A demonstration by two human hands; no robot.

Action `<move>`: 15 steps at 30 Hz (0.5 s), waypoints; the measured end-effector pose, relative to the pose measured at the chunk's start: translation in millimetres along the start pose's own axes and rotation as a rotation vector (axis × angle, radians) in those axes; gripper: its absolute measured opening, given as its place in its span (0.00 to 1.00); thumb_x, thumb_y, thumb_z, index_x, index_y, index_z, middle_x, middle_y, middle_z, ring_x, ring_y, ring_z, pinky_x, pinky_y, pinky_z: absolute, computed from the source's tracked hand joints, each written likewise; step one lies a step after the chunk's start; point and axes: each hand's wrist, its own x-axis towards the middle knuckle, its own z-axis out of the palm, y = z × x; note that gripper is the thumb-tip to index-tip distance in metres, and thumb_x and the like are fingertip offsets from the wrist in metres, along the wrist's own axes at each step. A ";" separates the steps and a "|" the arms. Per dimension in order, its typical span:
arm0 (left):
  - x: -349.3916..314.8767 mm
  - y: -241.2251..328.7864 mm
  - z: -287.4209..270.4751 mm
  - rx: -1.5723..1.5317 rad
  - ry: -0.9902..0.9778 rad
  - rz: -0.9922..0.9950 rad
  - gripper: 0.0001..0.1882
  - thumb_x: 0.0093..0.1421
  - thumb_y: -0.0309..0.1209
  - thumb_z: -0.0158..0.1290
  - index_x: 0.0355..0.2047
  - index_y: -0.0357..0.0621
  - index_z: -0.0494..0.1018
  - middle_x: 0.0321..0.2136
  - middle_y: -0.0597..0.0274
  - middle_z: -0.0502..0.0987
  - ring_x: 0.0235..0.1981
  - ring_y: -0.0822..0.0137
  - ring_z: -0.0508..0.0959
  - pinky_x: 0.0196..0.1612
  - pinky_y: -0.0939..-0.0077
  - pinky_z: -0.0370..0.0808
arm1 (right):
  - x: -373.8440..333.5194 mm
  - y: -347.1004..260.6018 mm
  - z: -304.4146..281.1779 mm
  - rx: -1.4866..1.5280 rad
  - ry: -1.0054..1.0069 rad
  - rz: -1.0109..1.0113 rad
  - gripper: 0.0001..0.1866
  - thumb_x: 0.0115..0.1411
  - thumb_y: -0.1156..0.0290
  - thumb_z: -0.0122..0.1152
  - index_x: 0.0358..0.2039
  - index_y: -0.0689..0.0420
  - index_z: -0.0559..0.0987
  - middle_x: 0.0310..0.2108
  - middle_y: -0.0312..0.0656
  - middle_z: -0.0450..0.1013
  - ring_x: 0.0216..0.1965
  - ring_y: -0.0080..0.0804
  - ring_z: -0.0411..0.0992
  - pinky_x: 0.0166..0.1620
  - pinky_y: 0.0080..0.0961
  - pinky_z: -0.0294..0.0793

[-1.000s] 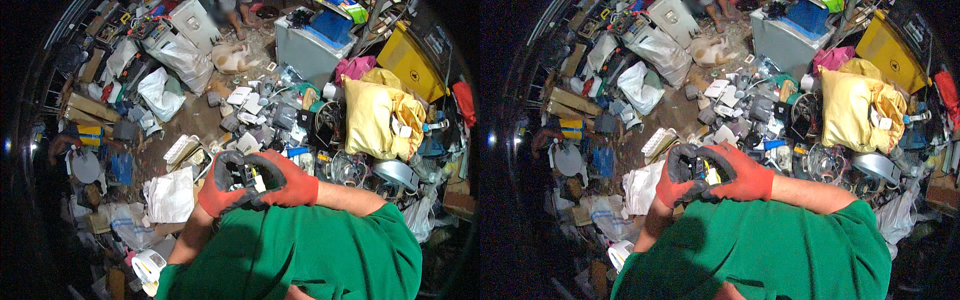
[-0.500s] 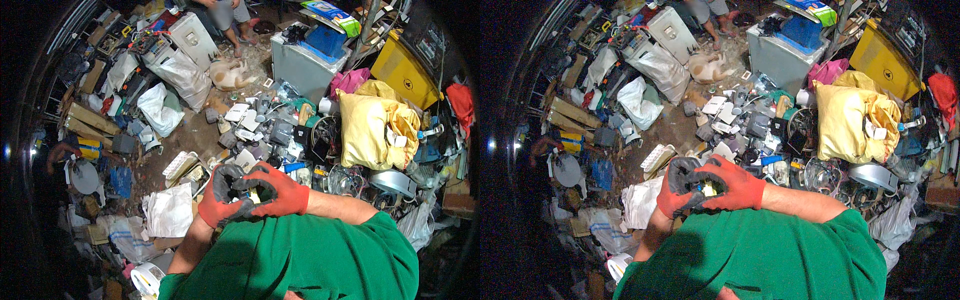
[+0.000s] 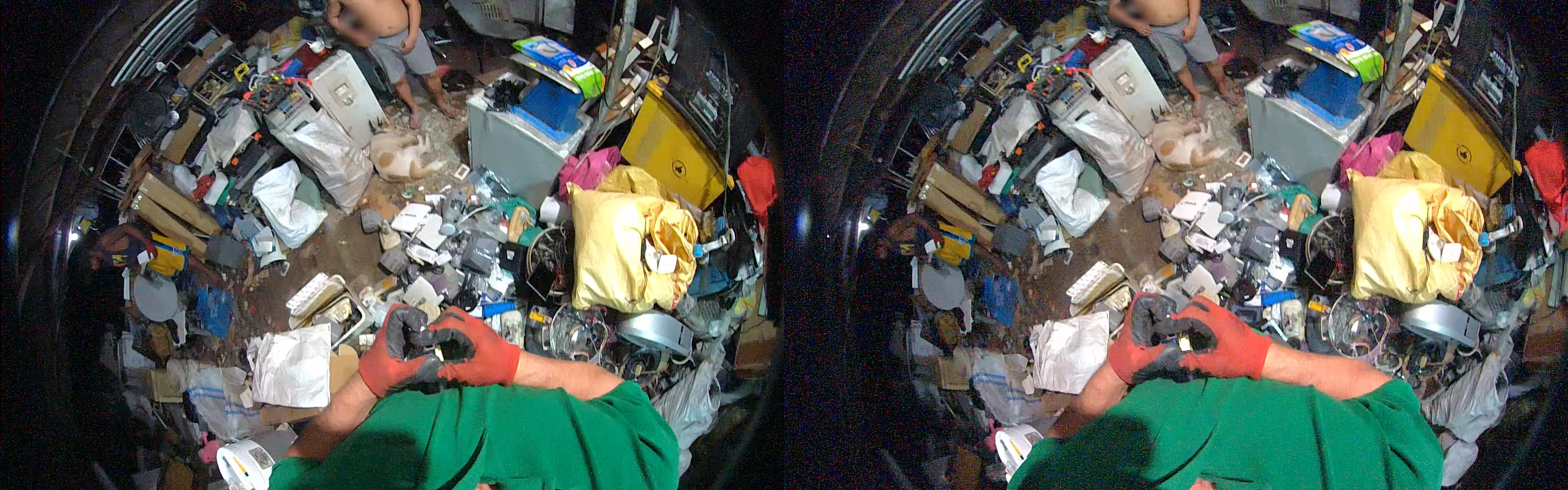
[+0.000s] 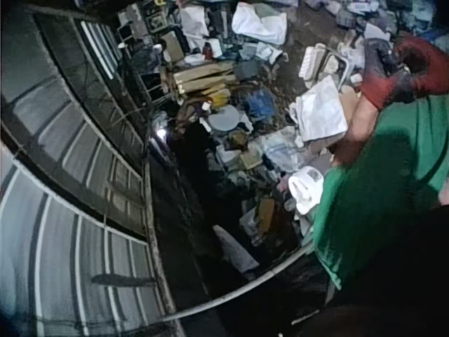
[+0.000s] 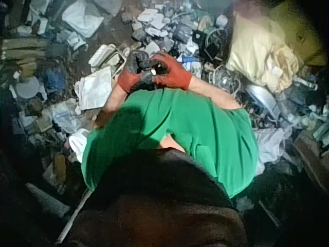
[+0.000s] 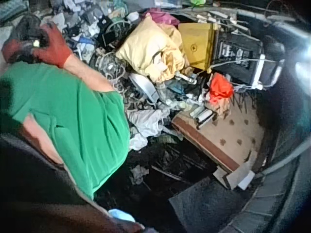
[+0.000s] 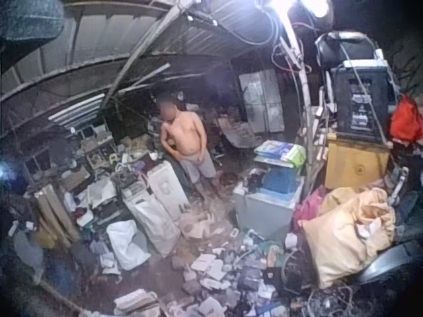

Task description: The person uses a screwdriver and pliers to disassemble a circuit board and other electronic components from a pile of scrap.

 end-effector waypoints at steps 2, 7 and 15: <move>-3.3 -3.2 1.6 0.060 0.016 -0.005 0.30 0.46 0.33 0.65 0.45 0.43 0.61 0.38 0.64 0.63 0.41 0.72 0.65 0.48 0.73 0.67 | -4.3 -0.9 1.0 0.048 -0.033 0.098 0.34 0.48 0.55 0.72 0.51 0.58 0.71 0.43 0.49 0.69 0.44 0.45 0.69 0.48 0.38 0.69; -10.3 -3.8 3.5 0.109 0.079 0.008 0.26 0.49 0.28 0.61 0.45 0.43 0.61 0.38 0.63 0.64 0.39 0.72 0.67 0.47 0.76 0.68 | -4.0 -1.3 9.0 0.085 -0.004 0.138 0.32 0.45 0.62 0.73 0.50 0.58 0.72 0.43 0.48 0.68 0.46 0.45 0.70 0.51 0.37 0.69; 5.9 -10.5 -15.7 -0.097 0.080 0.064 0.32 0.57 0.34 0.58 0.59 0.40 0.59 0.54 0.57 0.68 0.56 0.64 0.67 0.61 0.66 0.62 | 16.0 5.4 9.5 -0.164 0.006 0.090 0.55 0.44 0.59 0.74 0.66 0.62 0.52 0.57 0.57 0.61 0.60 0.50 0.60 0.63 0.39 0.59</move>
